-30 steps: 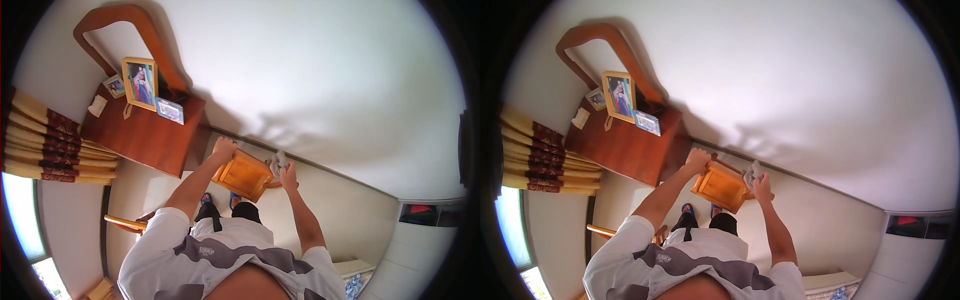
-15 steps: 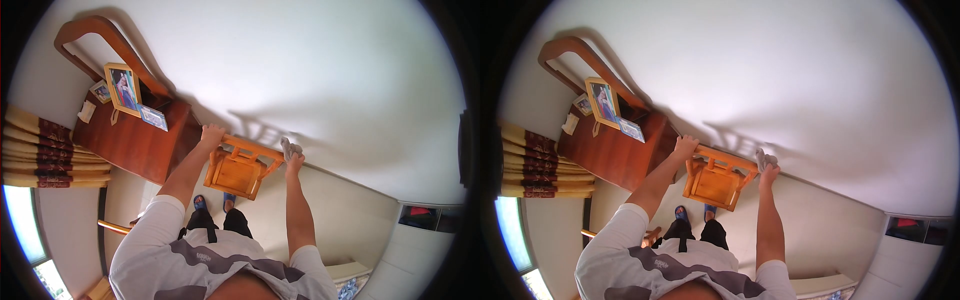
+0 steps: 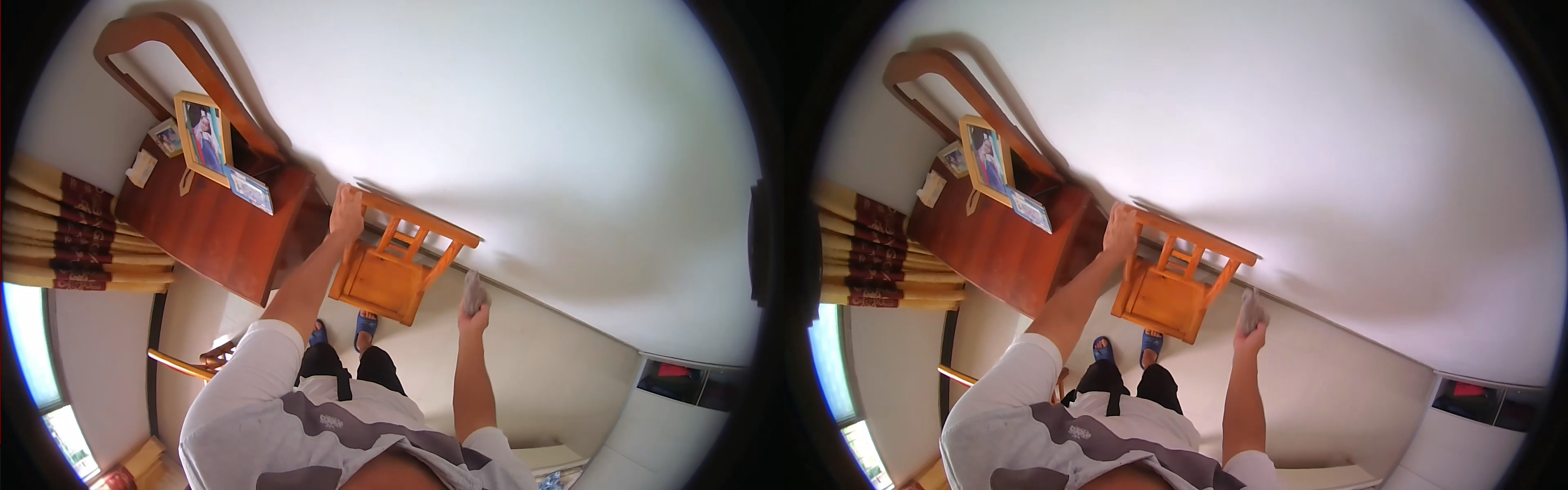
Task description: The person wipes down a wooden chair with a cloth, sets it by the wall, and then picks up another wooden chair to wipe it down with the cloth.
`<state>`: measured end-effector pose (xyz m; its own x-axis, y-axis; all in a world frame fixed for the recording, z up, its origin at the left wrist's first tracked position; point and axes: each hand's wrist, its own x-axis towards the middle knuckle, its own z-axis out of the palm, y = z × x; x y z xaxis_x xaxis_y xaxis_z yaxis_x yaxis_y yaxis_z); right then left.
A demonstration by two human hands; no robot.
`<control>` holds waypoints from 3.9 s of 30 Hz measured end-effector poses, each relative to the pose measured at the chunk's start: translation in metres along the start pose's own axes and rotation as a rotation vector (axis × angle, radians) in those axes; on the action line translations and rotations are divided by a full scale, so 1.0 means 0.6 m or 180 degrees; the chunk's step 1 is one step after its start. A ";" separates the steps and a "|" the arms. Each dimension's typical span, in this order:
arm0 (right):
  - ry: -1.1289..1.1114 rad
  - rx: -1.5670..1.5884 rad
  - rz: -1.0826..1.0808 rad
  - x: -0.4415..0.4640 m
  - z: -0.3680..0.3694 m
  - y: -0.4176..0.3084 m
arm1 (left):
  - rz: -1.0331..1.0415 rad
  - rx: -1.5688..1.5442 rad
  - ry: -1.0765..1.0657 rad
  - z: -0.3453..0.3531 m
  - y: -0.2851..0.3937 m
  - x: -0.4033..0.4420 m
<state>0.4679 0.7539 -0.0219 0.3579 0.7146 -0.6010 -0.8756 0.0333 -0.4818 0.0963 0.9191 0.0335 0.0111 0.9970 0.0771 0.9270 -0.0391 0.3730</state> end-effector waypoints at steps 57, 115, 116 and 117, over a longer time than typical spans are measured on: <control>-0.4804 -0.6857 0.6383 -0.985 -0.203 0.603 | -0.4516 -0.4318 0.4844 -0.257 0.097 -1.302; -0.5491 -0.6941 0.3195 -1.244 -0.487 0.908 | -0.8177 -0.0748 0.3045 -0.331 -0.175 -2.595; -0.5489 -0.6968 0.3077 -1.249 -0.488 0.903 | -0.8287 -0.0585 0.2958 -0.333 -0.187 -2.616; -0.5485 -0.6992 0.2960 -1.253 -0.489 0.897 | -0.8389 -0.0415 0.2871 -0.331 -0.199 -2.633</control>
<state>-0.1771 0.0293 -0.0165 -0.6546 -0.1265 -0.7453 0.7179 0.2048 -0.6653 -0.1065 -0.6648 0.0510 -0.3501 -0.9191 -0.1807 -0.9068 0.2842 0.3115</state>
